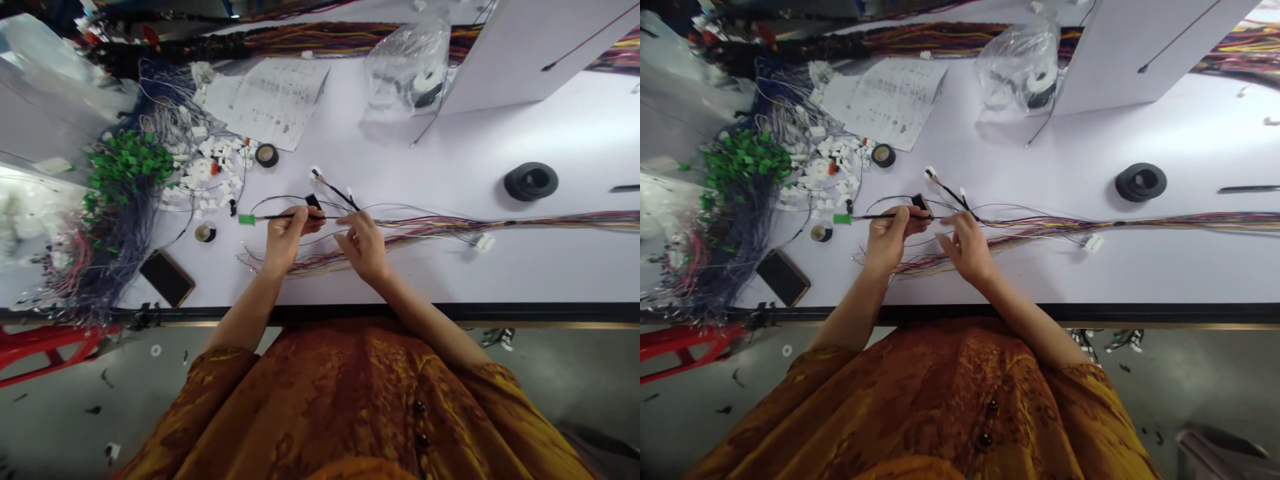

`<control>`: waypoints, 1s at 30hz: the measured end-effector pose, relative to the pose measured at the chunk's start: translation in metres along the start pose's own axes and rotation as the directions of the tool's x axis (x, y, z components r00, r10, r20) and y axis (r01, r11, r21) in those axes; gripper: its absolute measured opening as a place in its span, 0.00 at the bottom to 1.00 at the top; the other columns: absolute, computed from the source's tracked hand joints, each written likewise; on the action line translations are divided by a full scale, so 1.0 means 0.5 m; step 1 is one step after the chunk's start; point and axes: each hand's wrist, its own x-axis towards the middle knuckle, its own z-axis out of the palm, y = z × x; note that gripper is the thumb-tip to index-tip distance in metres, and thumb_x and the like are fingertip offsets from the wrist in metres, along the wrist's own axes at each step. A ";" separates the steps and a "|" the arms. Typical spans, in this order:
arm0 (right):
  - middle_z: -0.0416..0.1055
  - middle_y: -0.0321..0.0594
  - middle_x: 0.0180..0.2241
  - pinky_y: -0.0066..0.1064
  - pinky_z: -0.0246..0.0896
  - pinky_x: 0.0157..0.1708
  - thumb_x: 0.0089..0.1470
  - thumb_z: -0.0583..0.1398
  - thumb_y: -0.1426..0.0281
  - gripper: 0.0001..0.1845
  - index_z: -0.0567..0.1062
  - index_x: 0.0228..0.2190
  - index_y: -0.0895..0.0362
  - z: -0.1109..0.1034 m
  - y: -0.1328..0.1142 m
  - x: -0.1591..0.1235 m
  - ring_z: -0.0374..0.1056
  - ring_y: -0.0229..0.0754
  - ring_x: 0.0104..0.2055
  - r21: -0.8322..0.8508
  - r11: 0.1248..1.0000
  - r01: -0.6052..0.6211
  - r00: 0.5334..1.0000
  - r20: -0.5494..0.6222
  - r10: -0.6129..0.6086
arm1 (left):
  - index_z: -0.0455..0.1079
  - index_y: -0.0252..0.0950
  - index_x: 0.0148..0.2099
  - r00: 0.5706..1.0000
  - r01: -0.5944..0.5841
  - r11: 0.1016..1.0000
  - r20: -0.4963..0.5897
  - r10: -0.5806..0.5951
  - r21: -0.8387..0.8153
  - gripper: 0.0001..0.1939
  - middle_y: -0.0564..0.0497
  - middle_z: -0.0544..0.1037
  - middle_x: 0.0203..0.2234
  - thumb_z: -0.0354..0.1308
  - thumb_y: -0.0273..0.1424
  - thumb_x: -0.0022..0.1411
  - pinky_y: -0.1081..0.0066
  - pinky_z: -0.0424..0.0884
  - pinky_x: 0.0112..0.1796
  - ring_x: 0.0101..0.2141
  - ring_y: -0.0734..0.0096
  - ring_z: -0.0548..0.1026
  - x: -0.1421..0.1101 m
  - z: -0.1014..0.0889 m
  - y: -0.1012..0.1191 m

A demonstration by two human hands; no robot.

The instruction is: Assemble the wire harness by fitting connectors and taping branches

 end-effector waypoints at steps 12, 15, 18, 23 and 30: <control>0.69 0.45 0.45 0.34 0.69 0.35 0.58 0.60 0.61 0.18 0.71 0.50 0.50 -0.022 0.027 -0.033 0.69 0.40 0.37 0.049 0.997 0.059 0.998 -0.007 -0.059 | 0.73 0.35 0.39 0.988 0.075 0.993 -0.130 -0.087 -0.096 0.24 0.47 0.83 0.32 0.55 0.53 0.64 0.77 0.72 0.21 0.24 0.72 0.80 0.032 0.013 -0.029; 0.70 0.42 0.41 0.27 0.63 0.23 0.58 0.61 0.60 0.20 0.66 0.50 0.53 -0.014 0.010 0.011 0.64 0.34 0.27 0.285 0.950 -0.128 0.985 -0.072 0.154 | 0.76 0.36 0.37 0.995 -0.097 0.993 0.037 0.095 0.059 0.20 0.46 0.83 0.35 0.57 0.49 0.66 0.69 0.79 0.38 0.37 0.67 0.83 0.013 0.025 0.002; 0.65 0.31 0.27 0.24 0.47 0.14 0.56 0.62 0.61 0.19 0.64 0.45 0.55 -0.014 0.016 0.076 0.54 0.29 0.18 0.542 0.750 -0.378 0.906 0.050 0.420 | 0.78 0.36 0.35 0.973 -0.222 0.957 0.109 0.204 0.188 0.16 0.46 0.84 0.37 0.60 0.44 0.65 0.65 0.78 0.46 0.41 0.65 0.82 -0.006 0.024 0.009; 0.62 0.27 0.28 0.22 0.44 0.13 0.50 0.64 0.64 0.25 0.65 0.49 0.50 -0.045 0.067 0.064 0.50 0.26 0.16 0.655 0.633 -0.413 0.870 0.078 0.486 | 0.76 0.33 0.34 0.989 -0.067 0.998 -0.134 0.066 -0.002 0.19 0.45 0.83 0.34 0.60 0.46 0.63 0.70 0.79 0.35 0.35 0.67 0.82 0.010 0.008 -0.047; 0.68 0.35 0.35 0.25 0.53 0.16 0.56 0.57 0.64 0.20 0.66 0.51 0.51 -0.062 0.086 0.022 0.55 0.29 0.19 0.546 0.754 -0.364 0.914 0.053 0.402 | 0.77 0.36 0.44 0.979 -0.107 0.992 0.183 0.093 0.073 0.18 0.46 0.81 0.35 0.62 0.45 0.63 0.77 0.72 0.29 0.29 0.76 0.77 0.041 0.058 -0.080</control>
